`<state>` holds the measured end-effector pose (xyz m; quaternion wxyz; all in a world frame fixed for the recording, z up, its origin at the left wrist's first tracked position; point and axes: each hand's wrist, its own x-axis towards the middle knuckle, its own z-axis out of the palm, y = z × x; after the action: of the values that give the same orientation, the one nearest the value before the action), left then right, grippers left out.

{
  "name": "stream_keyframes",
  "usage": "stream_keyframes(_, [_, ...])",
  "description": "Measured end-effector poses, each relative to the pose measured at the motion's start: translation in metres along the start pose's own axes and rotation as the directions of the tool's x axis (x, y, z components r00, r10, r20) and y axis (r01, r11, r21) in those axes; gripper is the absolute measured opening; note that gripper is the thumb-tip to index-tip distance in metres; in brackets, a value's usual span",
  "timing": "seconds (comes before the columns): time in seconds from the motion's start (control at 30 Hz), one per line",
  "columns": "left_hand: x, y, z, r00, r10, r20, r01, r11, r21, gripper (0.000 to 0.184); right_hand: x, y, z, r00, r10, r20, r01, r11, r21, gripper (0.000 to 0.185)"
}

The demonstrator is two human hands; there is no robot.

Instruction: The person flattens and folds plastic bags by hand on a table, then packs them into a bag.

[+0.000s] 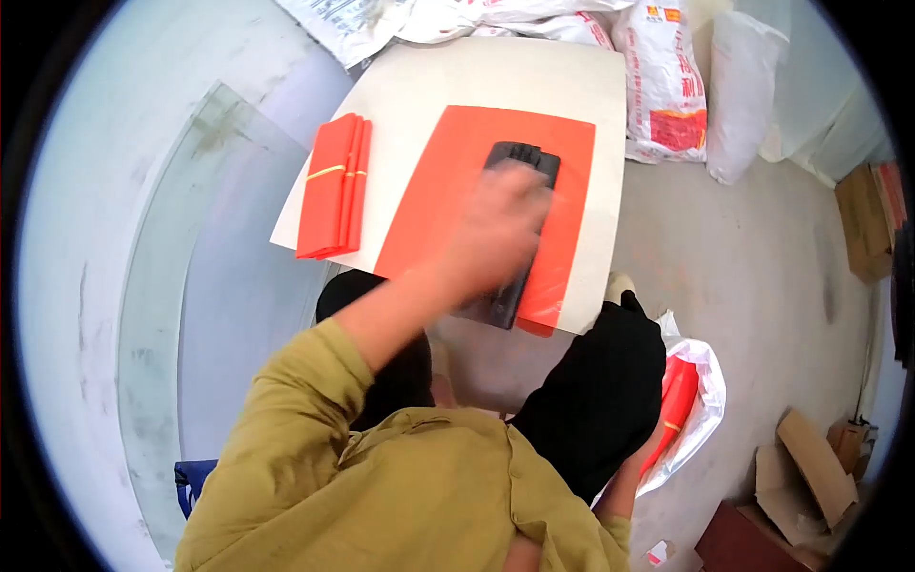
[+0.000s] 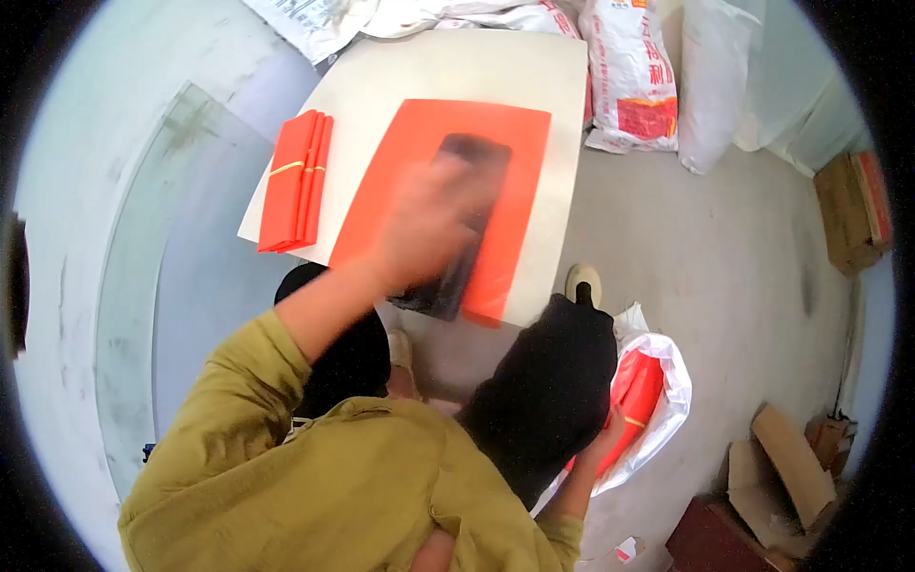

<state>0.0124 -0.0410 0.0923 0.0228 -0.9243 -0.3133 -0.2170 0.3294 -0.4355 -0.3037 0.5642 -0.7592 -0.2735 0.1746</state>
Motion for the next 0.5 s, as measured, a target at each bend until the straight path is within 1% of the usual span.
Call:
stream_keyframes(0.03, [-0.013, -0.026, -0.036, 0.949, -0.302, 0.086, 0.297, 0.953, 0.063, 0.053, -0.018, -0.005, 0.001, 0.998, 0.068, 0.013, -0.069, 0.99, 0.125, 0.03])
stream_keyframes(0.07, [-0.068, -0.088, -0.013, 0.914, -0.362, -0.181, 0.395, 0.896, 0.203, 0.06, -0.03, -0.016, -0.001, 0.995, 0.104, 0.009, -0.103, 0.972, 0.212, 0.03])
stream_keyframes(0.1, [-0.101, -0.133, -0.025, 0.876, -0.44, -0.197, 0.48, 0.832, 0.279, 0.067, -0.038, -0.028, -0.004, 0.99, 0.139, 0.01, -0.135, 0.946, 0.296, 0.03])
stream_keyframes(0.13, [-0.134, -0.164, -0.032, 0.783, -0.592, -0.192, 0.619, 0.706, 0.345, 0.068, -0.04, -0.039, -0.01, 0.981, 0.192, -0.003, -0.19, 0.971, 0.145, 0.031])
stream_keyframes(0.17, [-0.16, -0.186, -0.036, 0.636, -0.747, -0.194, 0.755, 0.549, 0.36, 0.068, -0.041, -0.054, -0.017, 0.97, 0.241, -0.027, -0.242, 0.97, -0.009, 0.032])
stream_keyframes(0.2, [-0.18, -0.197, -0.046, 0.536, -0.836, -0.121, 0.81, 0.468, 0.354, 0.068, -0.043, -0.061, -0.022, 0.956, 0.286, -0.059, -0.292, 0.942, -0.163, 0.033])
stream_keyframes(0.23, [-0.197, -0.203, -0.051, 0.424, -0.905, -0.043, 0.853, 0.383, 0.354, 0.068, -0.037, -0.067, -0.028, 0.96, 0.273, -0.057, -0.277, 0.913, -0.3, 0.033])
stream_keyframes(0.27, [-0.212, -0.209, -0.049, 0.46, -0.886, -0.066, 0.852, 0.419, 0.314, 0.067, -0.031, -0.073, -0.028, 0.972, 0.226, -0.07, -0.236, 0.918, -0.319, 0.033])
stream_keyframes(0.3, [-0.226, -0.215, -0.042, 0.496, -0.864, -0.09, 0.846, 0.457, 0.274, 0.067, -0.022, -0.098, -0.028, 0.98, 0.18, -0.084, -0.198, 0.92, -0.338, 0.033])
stream_keyframes(0.33, [-0.226, -0.207, -0.047, 0.53, -0.84, -0.116, 0.837, 0.495, 0.235, 0.066, -0.016, -0.117, -0.027, 0.986, 0.133, -0.097, -0.159, 0.92, -0.357, 0.034])
stream_keyframes(0.37, [-0.223, -0.199, -0.05, 0.484, -0.872, -0.073, 0.86, 0.458, 0.224, 0.064, -0.001, -0.077, -0.038, 0.991, 0.092, -0.092, -0.118, 0.934, -0.337, 0.034])
stream_keyframes(0.47, [-0.243, -0.217, -0.038, 0.587, -0.807, -0.062, 0.793, 0.558, 0.245, 0.065, 0.027, -0.121, -0.037, 0.955, 0.22, -0.199, -0.25, 0.958, -0.141, 0.033])
stream_keyframes(0.5, [-0.241, -0.215, -0.043, 0.595, -0.803, -0.028, 0.782, 0.571, 0.25, 0.066, 0.031, -0.166, -0.031, 0.953, 0.204, -0.224, -0.251, 0.946, -0.205, 0.033])
